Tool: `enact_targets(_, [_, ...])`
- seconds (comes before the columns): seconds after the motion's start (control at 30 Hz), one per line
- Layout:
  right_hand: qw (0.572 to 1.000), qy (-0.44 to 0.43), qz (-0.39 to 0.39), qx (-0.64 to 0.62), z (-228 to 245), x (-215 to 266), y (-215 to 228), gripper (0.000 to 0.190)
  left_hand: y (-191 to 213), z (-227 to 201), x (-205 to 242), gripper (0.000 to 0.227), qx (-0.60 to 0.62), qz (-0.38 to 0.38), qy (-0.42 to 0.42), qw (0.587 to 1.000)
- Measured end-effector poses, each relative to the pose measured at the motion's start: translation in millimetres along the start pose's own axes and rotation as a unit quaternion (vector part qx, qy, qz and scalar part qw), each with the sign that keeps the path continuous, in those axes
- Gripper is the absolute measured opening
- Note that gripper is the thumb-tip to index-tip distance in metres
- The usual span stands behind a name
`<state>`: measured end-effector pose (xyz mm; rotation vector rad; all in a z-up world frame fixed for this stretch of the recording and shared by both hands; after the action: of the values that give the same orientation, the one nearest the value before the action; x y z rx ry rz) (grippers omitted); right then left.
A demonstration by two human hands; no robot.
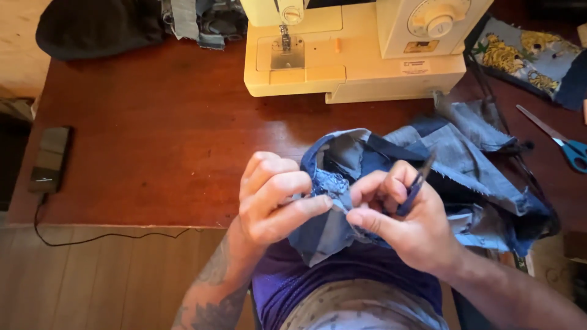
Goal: The person uses small scissors to cut threads and trim edges on a piece of denim fabric held in their hands. The task is performed while seated, with the fabric resting on the person's lap in front of a sewing machine.
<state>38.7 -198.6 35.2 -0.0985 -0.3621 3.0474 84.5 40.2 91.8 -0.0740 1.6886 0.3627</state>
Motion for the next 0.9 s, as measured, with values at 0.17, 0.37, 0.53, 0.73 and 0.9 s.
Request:
enact_targets(0.17, [0.999, -0.01, 0.006, -0.03, -3, -6, -1, 0.061, -7, -10, 15, 0.005, -0.008, -0.016, 0.081, 0.997])
enact_targets(0.37, [0.993, 0.084, -0.038, 0.08, -6, 3, -9, 0.061, -15, -54, 8, 0.024, -0.101, -0.035, 0.367, 0.924])
enact_targets(0.53, [0.987, 0.138, 0.007, 0.083, -3, 11, -17, 0.054, -14, -58, 27, 0.023, -0.026, -0.009, 0.558, 0.829])
enact_targets(0.73, [1.0, -0.007, -0.007, -0.019, -16, 0, -2, 0.053, -17, -55, 39, 0.033, 0.108, -0.005, 0.618, 0.778])
enact_targets(0.9, [0.987, -0.117, 0.012, -0.107, -24, -9, 3, 0.054, -23, -55, 50, 0.041, 0.161, 0.004, 0.631, 0.759])
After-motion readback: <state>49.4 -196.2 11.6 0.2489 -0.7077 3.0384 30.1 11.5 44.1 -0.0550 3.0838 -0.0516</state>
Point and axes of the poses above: each hand's wrist, its own x-axis away from the middle knuckle, its own y-axis out of the back of the hand, z = x × y, the point moved 2 cm from there along -x, towards the middle knuckle, and after that the axes turned 14 degrees about -z, right-handed, at the moved point
